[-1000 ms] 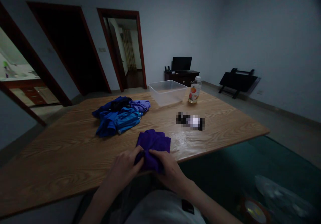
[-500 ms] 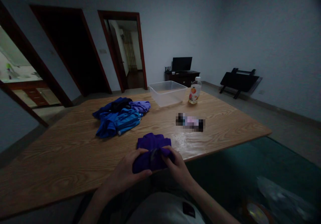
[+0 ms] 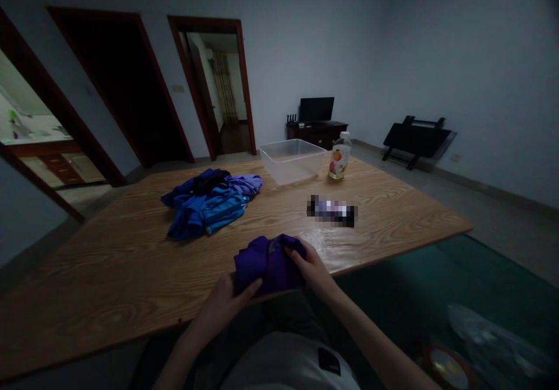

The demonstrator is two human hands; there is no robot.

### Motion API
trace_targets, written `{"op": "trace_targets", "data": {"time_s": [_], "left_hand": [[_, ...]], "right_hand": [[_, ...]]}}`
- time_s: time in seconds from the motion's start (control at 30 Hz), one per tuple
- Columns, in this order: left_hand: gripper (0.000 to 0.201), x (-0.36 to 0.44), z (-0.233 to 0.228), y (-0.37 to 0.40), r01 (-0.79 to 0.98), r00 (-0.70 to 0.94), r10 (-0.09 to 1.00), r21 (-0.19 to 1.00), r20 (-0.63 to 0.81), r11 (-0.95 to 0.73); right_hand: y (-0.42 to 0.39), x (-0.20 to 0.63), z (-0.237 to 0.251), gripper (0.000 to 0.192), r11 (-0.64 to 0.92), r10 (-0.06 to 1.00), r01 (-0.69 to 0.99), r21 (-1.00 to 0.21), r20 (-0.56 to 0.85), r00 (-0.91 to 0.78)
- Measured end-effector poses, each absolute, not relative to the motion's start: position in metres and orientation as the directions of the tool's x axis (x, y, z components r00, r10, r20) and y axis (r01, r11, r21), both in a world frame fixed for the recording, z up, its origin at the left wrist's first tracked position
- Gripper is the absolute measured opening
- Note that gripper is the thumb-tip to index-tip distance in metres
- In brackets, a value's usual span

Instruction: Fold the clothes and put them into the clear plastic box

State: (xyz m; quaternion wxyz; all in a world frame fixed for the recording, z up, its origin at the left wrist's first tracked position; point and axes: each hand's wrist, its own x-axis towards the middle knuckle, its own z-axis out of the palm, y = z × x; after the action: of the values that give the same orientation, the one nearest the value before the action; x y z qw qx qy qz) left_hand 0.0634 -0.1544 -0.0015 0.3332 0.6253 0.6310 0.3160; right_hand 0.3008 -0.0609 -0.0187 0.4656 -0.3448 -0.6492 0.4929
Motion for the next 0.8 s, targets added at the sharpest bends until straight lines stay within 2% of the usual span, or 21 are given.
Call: {"op": "trace_targets", "data": {"time_s": [0.17, 0.27, 0.33, 0.4, 0.47, 0.57, 0.67, 0.8], "left_hand": [[0.054, 0.059, -0.010, -0.139, 0.698, -0.162, 0.986, 0.710, 0.034, 0.091], [0.055, 0.058, -0.023, -0.132, 0.793, -0.244, 0.925, 0.609, 0.290, 0.019], [0.057, 0.061, -0.028, -0.131, 0.862, -0.196, 0.861, 0.501, 0.469, -0.076], [0.052, 0.064, -0.030, -0.131, 0.914, -0.046, 0.837, 0.361, 0.545, -0.185], [0.051, 0.068, -0.031, -0.129, 0.928, 0.109, 0.850, 0.254, 0.516, -0.273], [0.056, 0.069, -0.038, -0.122, 0.920, 0.250, 0.871, 0.177, 0.423, -0.350], [0.063, 0.064, -0.050, -0.118, 0.940, 0.242, 0.899, 0.141, 0.364, -0.310], [0.069, 0.056, -0.059, -0.123, 0.964, 0.166, 0.914, 0.135, 0.369, -0.230]], "right_hand": [[-0.032, 0.295, -0.015, 0.027, 0.532, 0.834, 0.283, -0.798, 0.436, -0.340], [-0.026, 0.294, -0.011, 0.040, 0.556, 0.829, 0.361, -0.749, 0.471, -0.300], [-0.032, 0.295, -0.006, 0.050, 0.624, 0.782, 0.416, -0.662, 0.528, -0.331], [-0.043, 0.298, -0.001, 0.053, 0.735, 0.678, 0.451, -0.506, 0.560, -0.477], [-0.054, 0.301, 0.001, 0.052, 0.827, 0.562, 0.435, -0.357, 0.494, -0.664], [-0.062, 0.308, -0.006, 0.058, 0.859, 0.508, 0.429, -0.280, 0.359, -0.783], [-0.058, 0.317, -0.017, 0.066, 0.832, 0.552, 0.485, -0.269, 0.325, -0.768], [-0.054, 0.327, -0.023, 0.075, 0.827, 0.561, 0.498, -0.261, 0.312, -0.767]]}}
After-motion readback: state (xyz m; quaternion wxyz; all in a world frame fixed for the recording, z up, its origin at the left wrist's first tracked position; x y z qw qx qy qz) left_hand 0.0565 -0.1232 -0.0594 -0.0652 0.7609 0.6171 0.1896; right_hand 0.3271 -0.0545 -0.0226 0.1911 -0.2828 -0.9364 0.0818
